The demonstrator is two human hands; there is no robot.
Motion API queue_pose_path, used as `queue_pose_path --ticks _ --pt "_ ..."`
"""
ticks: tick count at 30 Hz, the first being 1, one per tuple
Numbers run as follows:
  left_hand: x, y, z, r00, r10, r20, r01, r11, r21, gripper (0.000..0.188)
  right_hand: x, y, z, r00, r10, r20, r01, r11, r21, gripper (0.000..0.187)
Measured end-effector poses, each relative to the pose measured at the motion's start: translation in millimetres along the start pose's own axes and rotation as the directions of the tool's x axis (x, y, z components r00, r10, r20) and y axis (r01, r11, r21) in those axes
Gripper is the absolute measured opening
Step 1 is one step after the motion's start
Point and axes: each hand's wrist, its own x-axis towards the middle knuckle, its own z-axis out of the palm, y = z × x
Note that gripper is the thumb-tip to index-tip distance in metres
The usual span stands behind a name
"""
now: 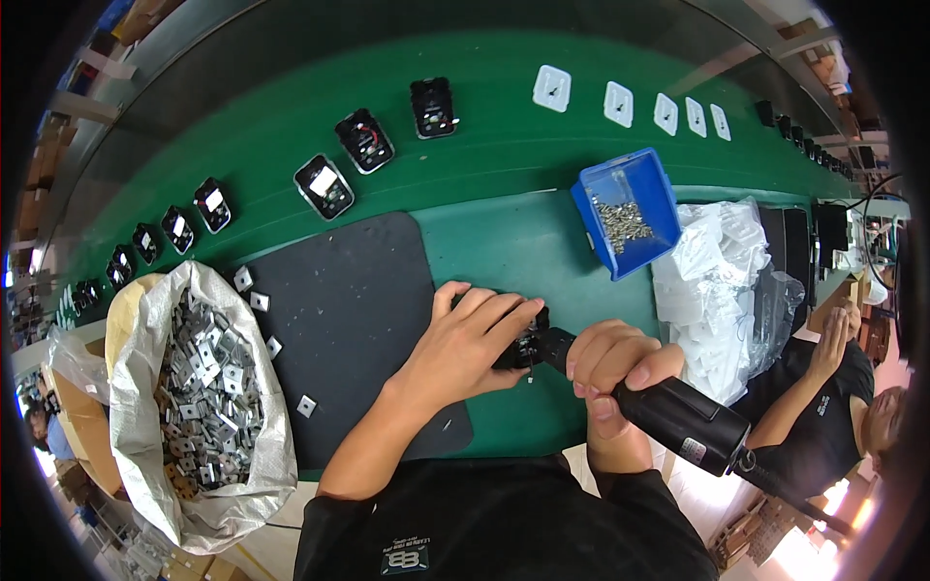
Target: The person assembles electronic device components, including a circuit board and plastic parts, into an electronic housing using an electric screwdriver to secure them with screws.
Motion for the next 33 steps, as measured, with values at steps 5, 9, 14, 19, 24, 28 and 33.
queue_pose_path --ticks 5,9,14,19,24,28,33 --pt "19 -5 -13 1.0 -0.029 -0.004 0.029 0.997 0.075 0.078 27 -24 -21 0.995 -0.04 -0.096 0.037 0.999 -0.03 0.053" --pt "65 -15 -35 0.996 0.006 -0.093 0.016 0.97 0.243 0.077 51 -3 -54 0.928 -0.168 -0.332 0.109 0.976 -0.191 0.062" --pt "123 -49 -50 0.992 0.046 -0.119 0.02 0.865 0.502 0.077 68 49 -87 0.92 -0.162 -0.357 0.065 0.961 -0.27 0.053" --pt "147 -70 -56 0.995 0.028 -0.1 0.039 0.788 0.615 0.083 72 63 -92 0.928 -0.164 -0.334 0.06 0.952 -0.3 0.05" --pt "137 -70 -87 0.986 -0.119 -0.119 0.167 0.772 0.614 0.103 72 64 -94 0.936 -0.174 -0.306 0.057 0.932 -0.358 0.051" --pt "120 -96 -102 0.964 -0.192 -0.184 0.266 0.671 0.692 0.097 75 52 -87 0.928 -0.197 -0.315 0.089 0.941 -0.327 0.054" --pt "112 -105 -104 0.965 -0.19 -0.183 0.264 0.685 0.679 0.079 75 28 -72 0.933 -0.17 -0.318 0.091 0.964 -0.249 0.056"
